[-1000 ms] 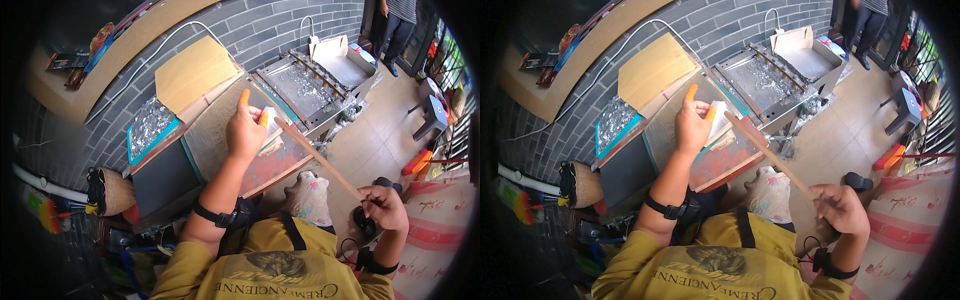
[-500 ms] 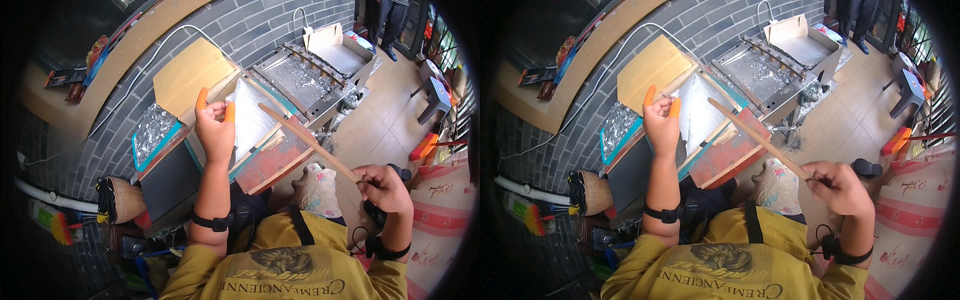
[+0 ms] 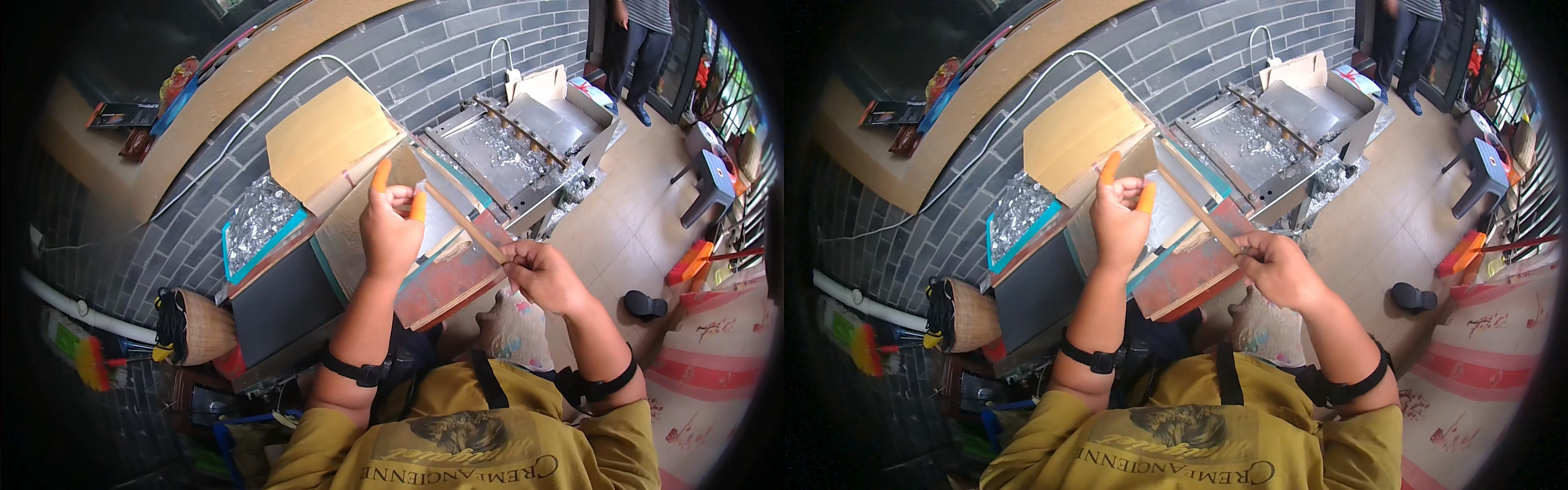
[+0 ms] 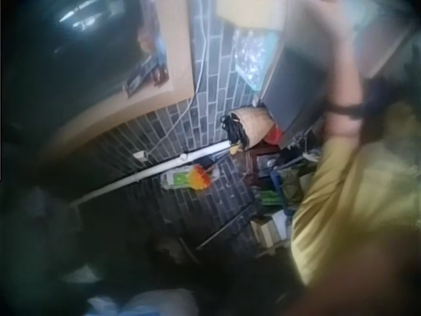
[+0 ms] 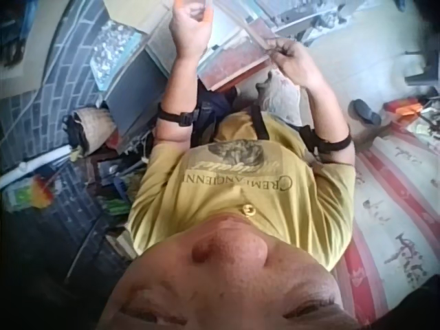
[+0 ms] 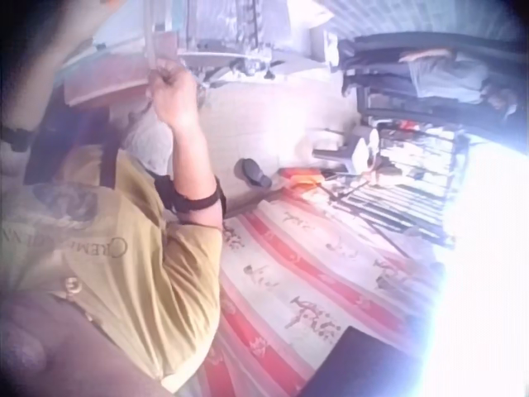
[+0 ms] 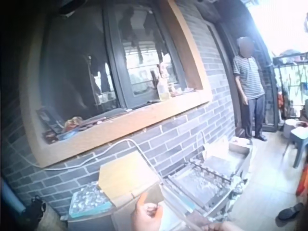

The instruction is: The person wipes a flat metal surface with a yellow cloth and a wooden stick. They repeatedly lift a cardboard sheet to clean underneath it and then place it back down. The person also wipes a blue tray containing small silver items and a metal rack with a wooden stick.

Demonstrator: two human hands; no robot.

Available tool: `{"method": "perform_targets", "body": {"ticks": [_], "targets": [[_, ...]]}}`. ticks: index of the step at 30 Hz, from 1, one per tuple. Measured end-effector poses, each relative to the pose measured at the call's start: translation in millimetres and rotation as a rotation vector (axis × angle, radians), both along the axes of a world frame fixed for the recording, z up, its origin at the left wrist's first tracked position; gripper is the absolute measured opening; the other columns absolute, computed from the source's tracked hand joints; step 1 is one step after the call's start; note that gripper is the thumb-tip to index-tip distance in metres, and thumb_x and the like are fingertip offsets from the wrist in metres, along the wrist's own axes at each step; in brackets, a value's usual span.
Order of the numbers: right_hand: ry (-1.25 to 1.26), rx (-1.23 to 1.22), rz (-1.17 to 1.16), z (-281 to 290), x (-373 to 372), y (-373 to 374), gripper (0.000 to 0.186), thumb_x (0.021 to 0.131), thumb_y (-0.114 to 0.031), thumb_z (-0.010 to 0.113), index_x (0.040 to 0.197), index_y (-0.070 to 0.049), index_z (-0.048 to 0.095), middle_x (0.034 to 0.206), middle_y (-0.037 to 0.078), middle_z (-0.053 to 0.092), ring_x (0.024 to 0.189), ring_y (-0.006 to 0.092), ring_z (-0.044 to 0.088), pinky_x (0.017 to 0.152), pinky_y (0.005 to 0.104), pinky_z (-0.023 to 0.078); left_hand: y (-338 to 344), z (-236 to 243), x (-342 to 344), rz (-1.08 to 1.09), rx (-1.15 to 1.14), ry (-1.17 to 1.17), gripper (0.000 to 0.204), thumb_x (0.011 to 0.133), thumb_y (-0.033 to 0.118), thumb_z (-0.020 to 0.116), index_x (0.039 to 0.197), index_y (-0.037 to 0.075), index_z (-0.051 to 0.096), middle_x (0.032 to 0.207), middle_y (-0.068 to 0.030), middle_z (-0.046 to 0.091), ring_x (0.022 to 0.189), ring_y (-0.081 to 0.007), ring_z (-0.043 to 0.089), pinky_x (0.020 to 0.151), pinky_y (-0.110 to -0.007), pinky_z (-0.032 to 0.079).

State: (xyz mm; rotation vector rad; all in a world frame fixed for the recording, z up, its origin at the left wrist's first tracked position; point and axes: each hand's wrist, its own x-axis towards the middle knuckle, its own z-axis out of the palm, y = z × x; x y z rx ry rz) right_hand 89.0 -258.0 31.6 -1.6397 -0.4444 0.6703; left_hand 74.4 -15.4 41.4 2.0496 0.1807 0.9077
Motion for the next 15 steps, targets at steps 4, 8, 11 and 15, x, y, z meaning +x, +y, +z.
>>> {"method": "perform_targets", "body": {"ticks": [4,8,11,15], "targets": [[-0.022,-0.007,-0.014,-4.0,7.6,13.3,0.025,0.087,-0.008,0.054,0.109,0.001,0.061,0.065,0.001,0.056,0.051,0.0069,0.048,0.045,0.0244,0.039,6.8,-1.6,-1.6,-0.161,-0.044,0.037,0.061,0.081,0.004,0.069,0.135,0.001,0.04,0.09,-0.0104,0.068,0.075,-0.0175,0.066,0.071,-0.03,0.052],[-0.069,0.043,-0.032,-9.0,13.8,21.0,0.026,0.087,-0.006,0.054,0.11,0.003,0.061,0.064,0.001,0.056,0.054,0.0073,0.049,0.049,0.0253,0.04,28.9,17.0,-1.4,-0.083,0.077,0.068,0.045,0.084,0.009,0.067,0.126,0.002,0.051,0.09,-0.0084,0.069,0.074,-0.0169,0.065,0.071,-0.029,0.052],[-0.022,0.031,-0.041,-1.5,14.7,23.7,0.026,0.086,-0.004,0.053,0.11,0.003,0.061,0.064,0.0,0.056,0.054,0.007,0.049,0.049,0.0246,0.039,55.4,35.7,5.4,-0.015,0.127,0.053,0.033,0.086,0.011,0.064,0.117,0.0,0.057,0.095,-0.0115,0.069,0.082,-0.0199,0.066,0.075,-0.032,0.052],[-0.031,0.029,-0.045,-1.6,17.5,23.1,0.025,0.087,-0.004,0.053,0.11,0.003,0.06,0.063,0.0,0.055,0.052,0.0065,0.048,0.048,0.0244,0.038,112.8,48.5,26.5,0.134,0.425,0.092,0.031,0.089,0.013,0.057,0.116,-0.003,0.057,0.108,-0.02,0.064,0.102,-0.0357,0.061,0.09,-0.039,0.048]]}}
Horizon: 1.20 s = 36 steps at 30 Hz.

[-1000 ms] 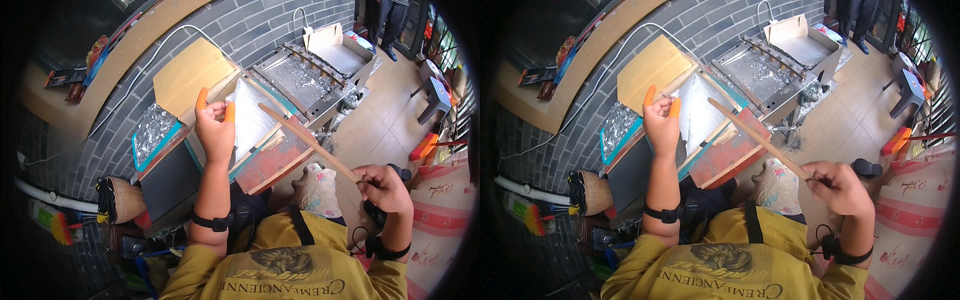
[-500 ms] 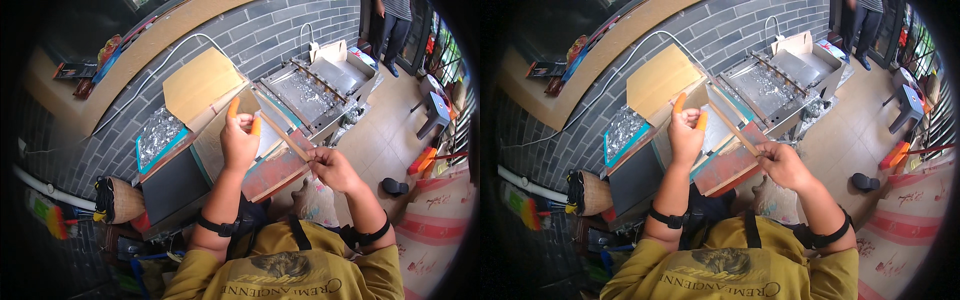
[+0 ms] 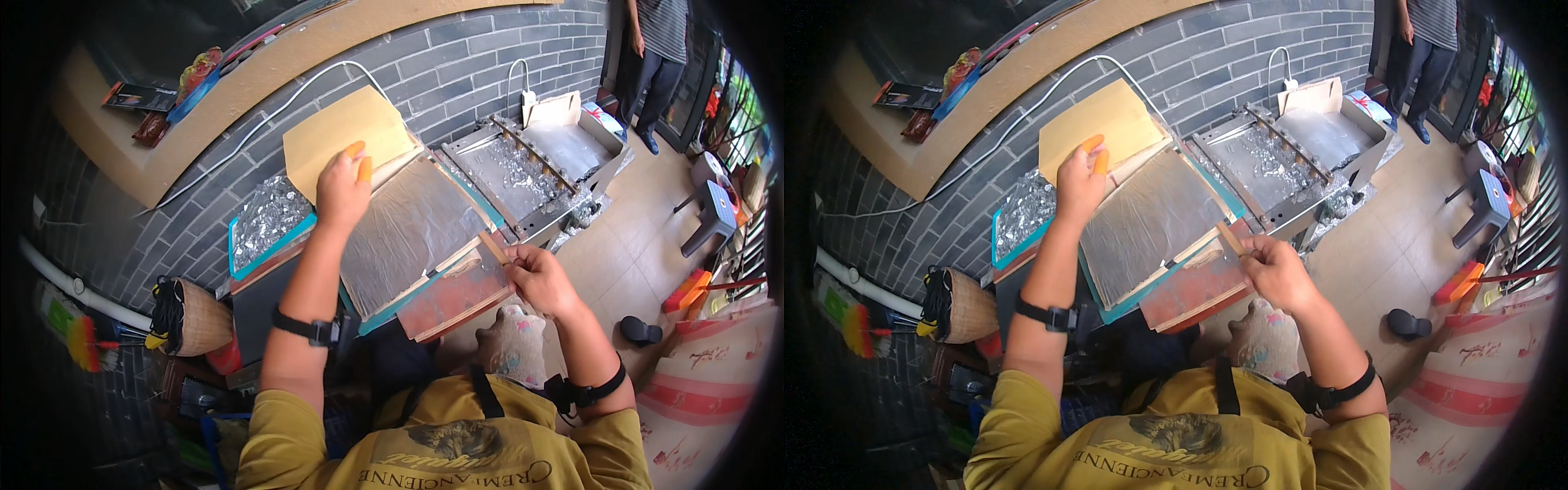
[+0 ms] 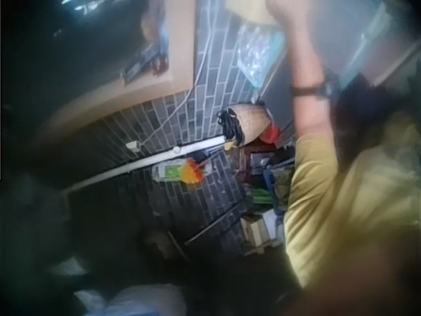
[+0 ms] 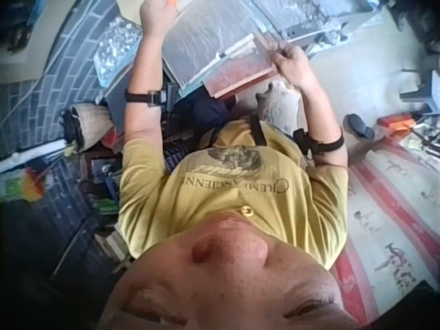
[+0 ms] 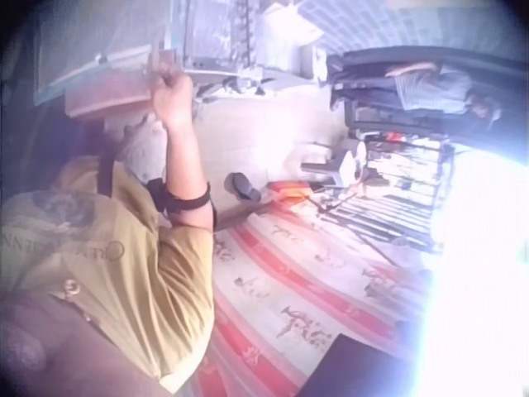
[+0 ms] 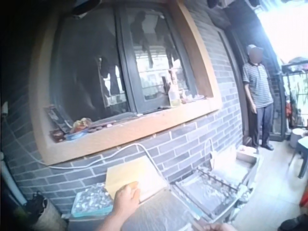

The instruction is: The person wipes a flat metal surface with a yellow cloth and a wooden stick. They repeatedly lift a cardboard sheet to clean underneath it and then place it back down. The person also wipes a blue tray containing small silver items and a metal rack with a wooden stick.

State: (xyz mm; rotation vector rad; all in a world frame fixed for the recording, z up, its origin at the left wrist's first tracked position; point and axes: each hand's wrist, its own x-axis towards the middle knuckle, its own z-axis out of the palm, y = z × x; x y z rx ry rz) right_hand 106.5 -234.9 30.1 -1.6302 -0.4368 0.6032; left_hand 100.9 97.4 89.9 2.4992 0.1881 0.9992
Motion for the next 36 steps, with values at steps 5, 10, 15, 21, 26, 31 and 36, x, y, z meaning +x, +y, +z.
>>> {"method": "perform_targets", "body": {"ticks": [5,10,15,21,26,31,36], "targets": [[0.077,0.016,0.014,3.1,-4.3,-7.9,0.025,0.088,-0.005,0.055,0.111,0.003,0.059,0.064,-0.001,0.054,0.051,0.0064,0.047,0.048,0.0239,0.038,55.6,-2.6,25.9,0.248,0.349,0.208,0.04,0.089,0.013,0.053,0.126,-0.004,0.051,0.131,-0.02,0.05,0.121,-0.0338,0.048,0.101,-0.039,0.04],[0.079,0.009,0.016,-2.1,-6.6,-12.6,0.023,0.089,-0.007,0.055,0.109,0.002,0.061,0.066,0.0,0.055,0.057,0.0069,0.049,0.052,0.0234,0.039,94.4,-20.9,30.9,0.337,0.595,0.243,0.037,0.092,0.017,0.05,0.124,0.0,0.055,0.132,-0.0177,0.051,0.123,-0.0326,0.048,0.103,-0.039,0.039],[0.04,0.033,0.055,-5.9,-9.4,-19.2,0.022,0.09,-0.005,0.053,0.11,0.0,0.06,0.065,-0.001,0.054,0.055,0.0058,0.047,0.051,0.0226,0.038,69.2,7.0,13.5,0.297,0.385,0.263,0.027,0.091,0.018,0.054,0.114,0.008,0.064,0.111,-0.019,0.063,0.1,-0.0317,0.061,0.085,-0.038,0.05],[0.023,0.024,0.069,-5.6,-13.9,-22.6,0.026,0.091,-0.003,0.049,0.116,-0.001,0.058,0.065,-0.002,0.054,0.049,0.0044,0.043,0.045,0.0209,0.035,24.0,17.4,-15.3,0.202,0.24,0.082,0.028,0.092,0.014,0.052,0.116,0.003,0.063,0.105,-0.0216,0.065,0.096,-0.0358,0.062,0.084,-0.039,0.05],[0.077,0.025,0.059,-7.4,-14.9,-27.3,0.024,0.091,-0.006,0.05,0.113,-0.002,0.06,0.067,0.0,0.054,0.051,0.0053,0.045,0.046,0.0224,0.038,-19.2,-11.9,-49.6,0.046,0.125,0.102,0.031,0.093,0.009,0.047,0.118,-0.004,0.059,0.116,-0.0229,0.061,0.109,-0.0363,0.058,0.094,-0.038,0.046],[0.095,0.043,0.024,-3.0,-19.6,-30.2,0.024,0.091,-0.005,0.051,0.113,-0.001,0.06,0.065,0.0,0.054,0.05,0.0053,0.046,0.044,0.0222,0.038,-57.3,-47.8,-82.5,-0.045,0.043,0.121,0.03,0.092,0.008,0.049,0.118,-0.005,0.058,0.12,-0.0218,0.059,0.11,-0.0355,0.058,0.095,-0.037,0.046],[0.087,0.041,0.03,-4.2,-20.4,-29.2,0.023,0.092,-0.004,0.051,0.114,0.0,0.056,0.065,0.001,0.053,0.049,0.0053,0.044,0.043,0.0207,0.034,-77.6,-71.7,-102.9,-0.073,0.045,0.214,0.029,0.088,0.005,0.052,0.115,-0.004,0.059,0.122,-0.021,0.058,0.108,-0.0368,0.058,0.093,-0.04,0.047]]}}
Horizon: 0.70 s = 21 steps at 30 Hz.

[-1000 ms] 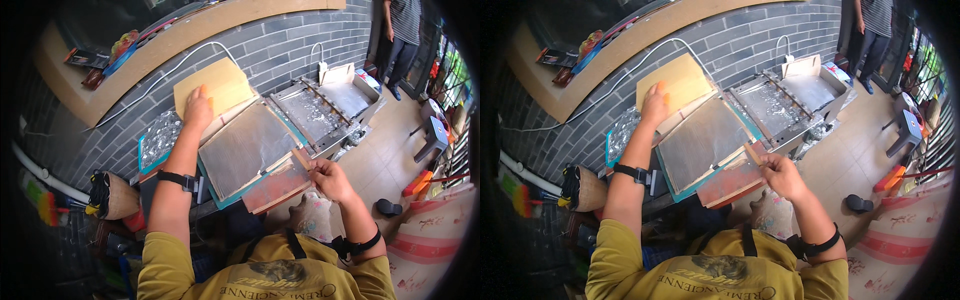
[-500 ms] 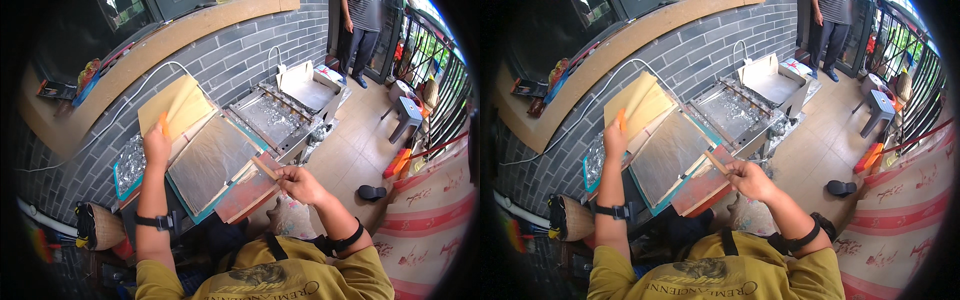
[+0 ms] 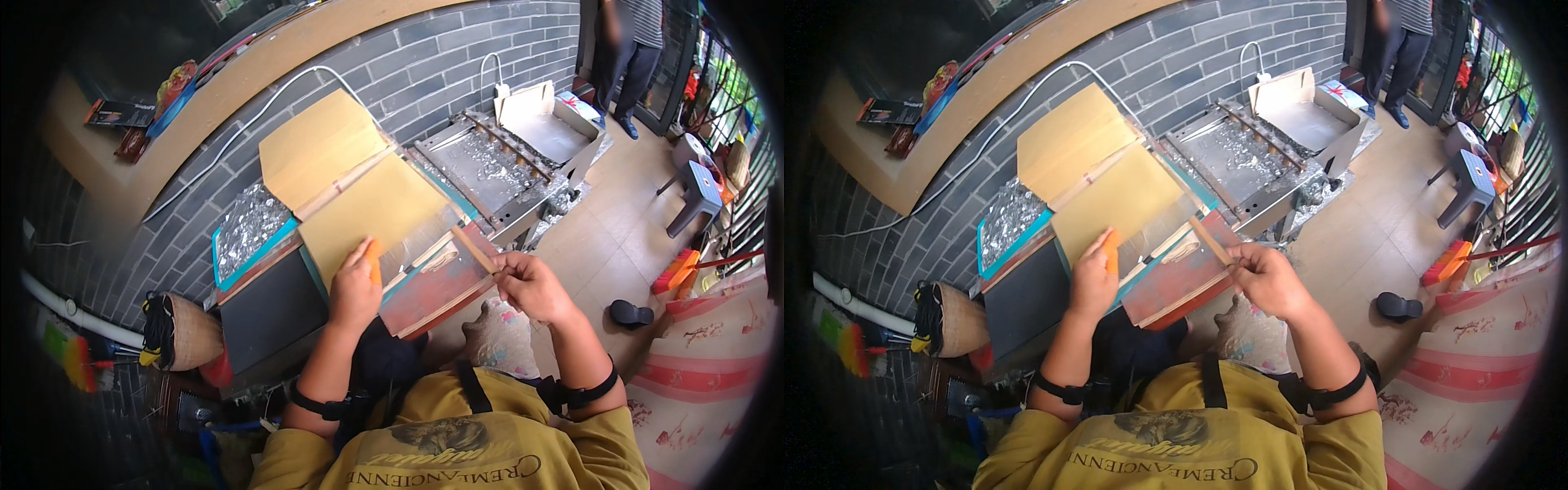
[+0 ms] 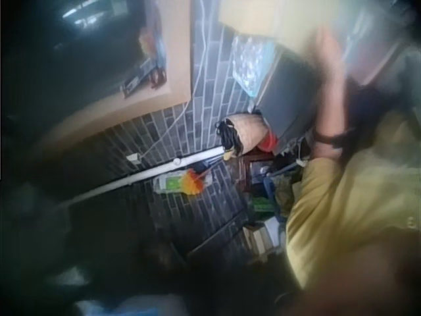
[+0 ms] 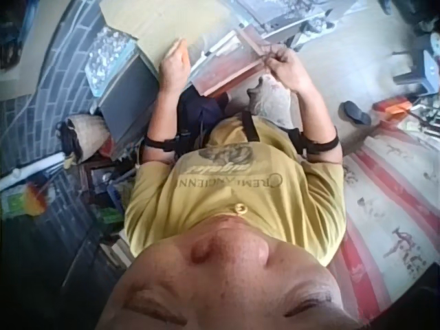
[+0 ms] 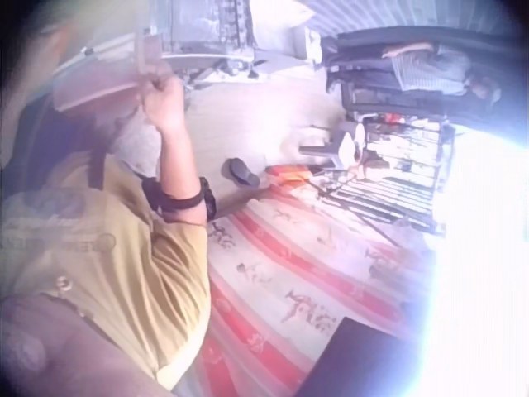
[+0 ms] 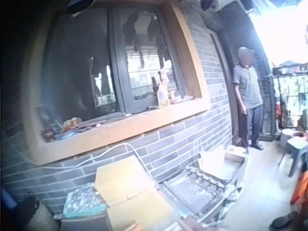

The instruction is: The person wipes a flat metal surface with a yellow cloth and a wooden stick. They repeatedly lift a cardboard sheet to clean underneath it and then place it back down. The person also wipes a blue tray containing small silver items and a metal rack with a wooden stick.

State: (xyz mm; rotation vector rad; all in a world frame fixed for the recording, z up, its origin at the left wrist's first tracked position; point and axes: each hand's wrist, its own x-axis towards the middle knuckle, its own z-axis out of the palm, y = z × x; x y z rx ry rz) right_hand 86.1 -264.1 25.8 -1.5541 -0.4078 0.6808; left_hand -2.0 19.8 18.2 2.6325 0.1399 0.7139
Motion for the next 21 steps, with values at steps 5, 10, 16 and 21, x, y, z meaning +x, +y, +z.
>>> {"method": "perform_targets", "body": {"ticks": [5,10,16,21], "targets": [[-0.012,0.04,-0.021,-2.7,-0.3,-0.2,0.023,0.091,-0.005,0.051,0.112,0.003,0.058,0.067,0.0,0.055,0.054,0.0057,0.048,0.047,0.0224,0.04,-8.6,-11.5,-4.7,-0.032,0.083,0.082,0.037,0.083,-0.001,0.05,0.119,-0.005,0.055,0.128,-0.0205,0.054,0.116,-0.0354,0.054,0.104,-0.039,0.041],[-0.027,0.001,-0.019,-1.1,0.5,-1.4,0.025,0.09,-0.003,0.052,0.114,0.004,0.056,0.068,0.001,0.056,0.057,0.0061,0.049,0.05,0.0224,0.041,-12.4,-15.3,-6.0,-0.028,0.08,0.131,0.038,0.082,0.0,0.049,0.119,-0.006,0.055,0.13,-0.0218,0.052,0.121,-0.0352,0.051,0.108,-0.041,0.036],[0.013,0.034,-0.023,1.9,-1.7,-2.2,0.027,0.09,-0.003,0.053,0.115,0.006,0.053,0.069,0.002,0.057,0.057,0.0064,0.049,0.051,0.023,0.041,-13.3,-15.8,-5.1,-0.034,0.08,0.12,0.034,0.086,0.004,0.05,0.117,-0.006,0.056,0.127,-0.0232,0.054,0.12,-0.0361,0.051,0.107,-0.042,0.035],[-0.036,0.007,-0.015,-0.4,1.9,-1.6,0.024,0.091,-0.003,0.052,0.113,0.005,0.055,0.068,0.001,0.056,0.056,0.0062,0.048,0.05,0.0228,0.039,-25.8,5.2,4.2,0.055,-0.125,0.042,0.032,0.09,0.016,0.056,0.112,-0.007,0.059,0.122,-0.0245,0.057,0.114,-0.035,0.056,0.101,-0.04,0.042]]}}
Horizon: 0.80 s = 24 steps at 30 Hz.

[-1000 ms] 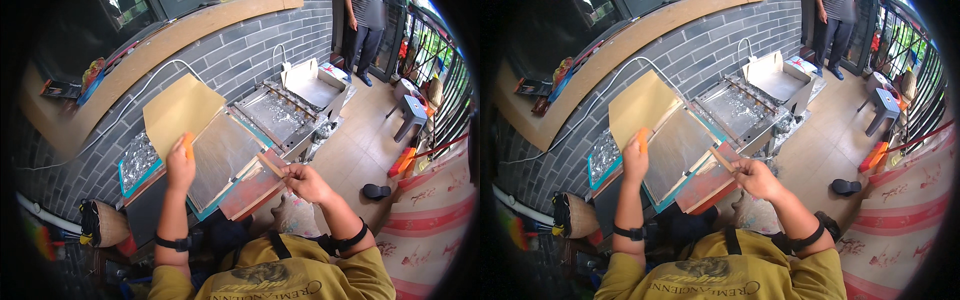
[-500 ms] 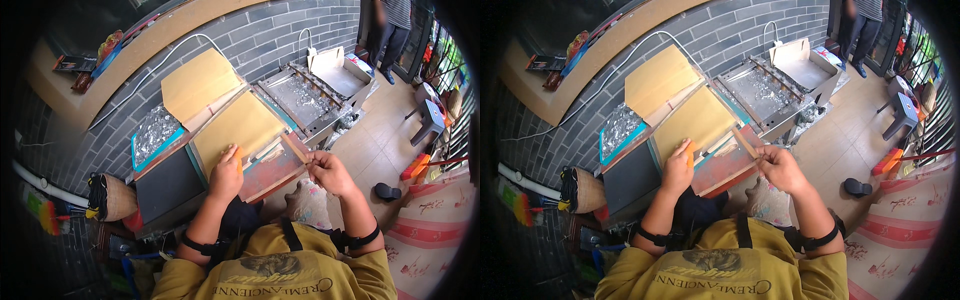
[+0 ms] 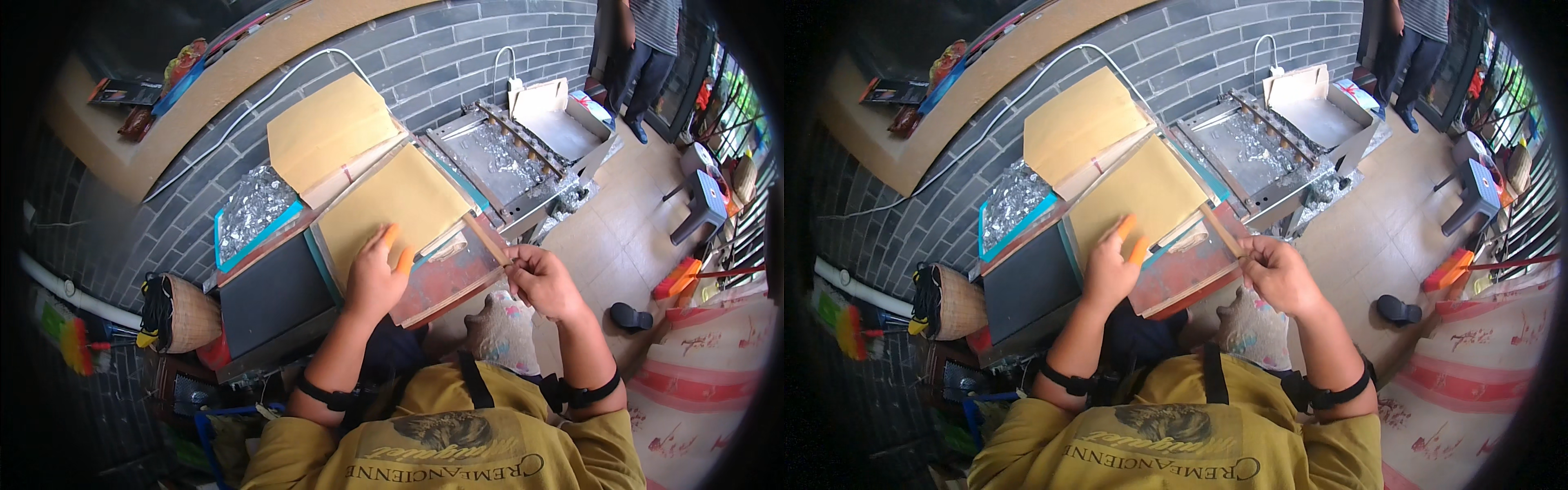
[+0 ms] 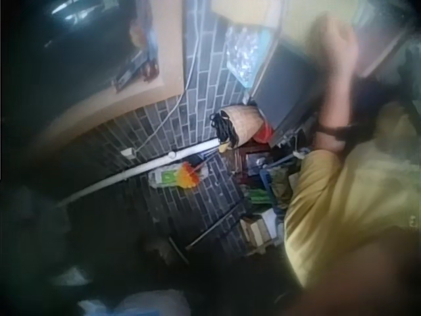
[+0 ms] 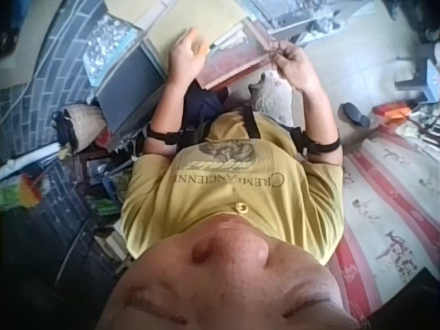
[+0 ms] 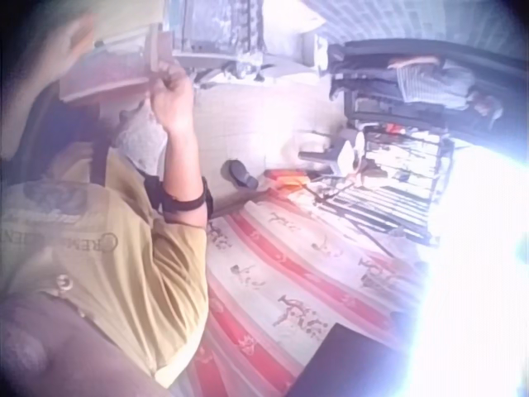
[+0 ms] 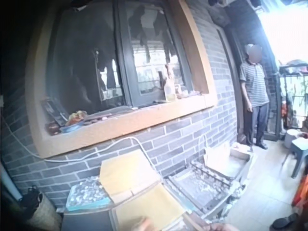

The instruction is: The person wipes a flat metal surface with a yellow cloth and a wooden stick. They repeatedly lift a cardboard sheet to clean underneath it and then place it back down. The person also wipes a blue tray containing small silver items and a metal rack with a wooden stick.

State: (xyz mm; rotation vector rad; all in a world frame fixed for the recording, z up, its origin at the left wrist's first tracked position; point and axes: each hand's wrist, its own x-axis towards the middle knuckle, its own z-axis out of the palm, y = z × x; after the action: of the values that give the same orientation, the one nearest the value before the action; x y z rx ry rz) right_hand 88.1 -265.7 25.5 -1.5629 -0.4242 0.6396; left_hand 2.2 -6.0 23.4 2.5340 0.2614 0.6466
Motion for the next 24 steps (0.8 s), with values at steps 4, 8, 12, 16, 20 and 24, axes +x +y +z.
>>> {"method": "perform_targets", "body": {"ticks": [4,8,12,16,20,24], "targets": [[-0.006,-0.019,-0.003,8.2,-2.2,2.6,0.022,0.091,-0.004,0.053,0.111,0.003,0.058,0.066,0.0,0.055,0.055,0.0056,0.047,0.049,0.0227,0.038,32.2,-3.3,55.5,-0.169,-0.674,-0.162,0.038,0.093,0.023,0.056,0.119,-0.005,0.055,0.119,-0.0228,0.059,0.106,-0.0313,0.062,0.088,-0.038,0.051],[-0.074,-0.057,0.006,17.6,-15.7,1.7,0.023,0.091,-0.005,0.054,0.112,0.003,0.058,0.065,-0.001,0.054,0.056,0.0049,0.048,0.049,0.0227,0.038,33.1,12.0,96.8,-0.014,-1.32,0.022,0.037,0.094,0.025,0.055,0.122,0.001,0.051,0.111,-0.0162,0.061,0.1,-0.0268,0.064,0.078,-0.039,0.055],[-0.195,-0.112,0.112,13.4,-39.4,-13.2,0.024,0.088,-0.002,0.058,0.113,0.001,0.06,0.066,-0.002,0.054,0.058,0.0048,0.048,0.051,0.0228,0.04,42.9,8.1,95.9,0.063,-1.26,0.009,0.031,0.094,0.024,0.055,0.117,0.004,0.052,0.107,-0.0117,0.061,0.092,-0.0225,0.065,0.075,-0.039,0.055],[-0.086,-0.065,0.27,20.4,-43.8,-38.9,0.024,0.087,0.005,0.052,0.11,0.004,0.059,0.07,-0.001,0.056,0.06,0.005,0.051,0.053,0.0201,0.04,78.3,-17.1,86.7,0.101,-1.261,-0.057,0.022,0.087,0.01,0.06,0.108,0.005,0.057,0.092,-0.0064,0.064,0.081,-0.0173,0.063,0.069,-0.033,0.054],[0.038,-0.067,0.296,41.7,-40.0,-57.7,0.027,0.087,0.007,0.054,0.112,0.003,0.059,0.075,0.0,0.058,0.066,0.0069,0.053,0.061,0.0221,0.044,86.2,-7.2,67.4,0.082,-1.427,-0.123,0.02,0.085,0.006,0.06,0.105,0.007,0.059,0.087,-0.0036,0.064,0.076,-0.0153,0.063,0.067,-0.03,0.052],[-0.003,-0.183,0.178,43.3,-35.2,-62.4,0.025,0.087,0.0,0.054,0.112,0.002,0.06,0.07,0.0,0.059,0.054,0.0043,0.049,0.048,0.0202,0.039,114.5,-1.2,37.4,-0.007,-1.582,-0.181,0.015,0.087,0.008,0.058,0.102,0.01,0.059,0.094,-0.0032,0.065,0.084,-0.0153,0.063,0.076,-0.031,0.051]]}}
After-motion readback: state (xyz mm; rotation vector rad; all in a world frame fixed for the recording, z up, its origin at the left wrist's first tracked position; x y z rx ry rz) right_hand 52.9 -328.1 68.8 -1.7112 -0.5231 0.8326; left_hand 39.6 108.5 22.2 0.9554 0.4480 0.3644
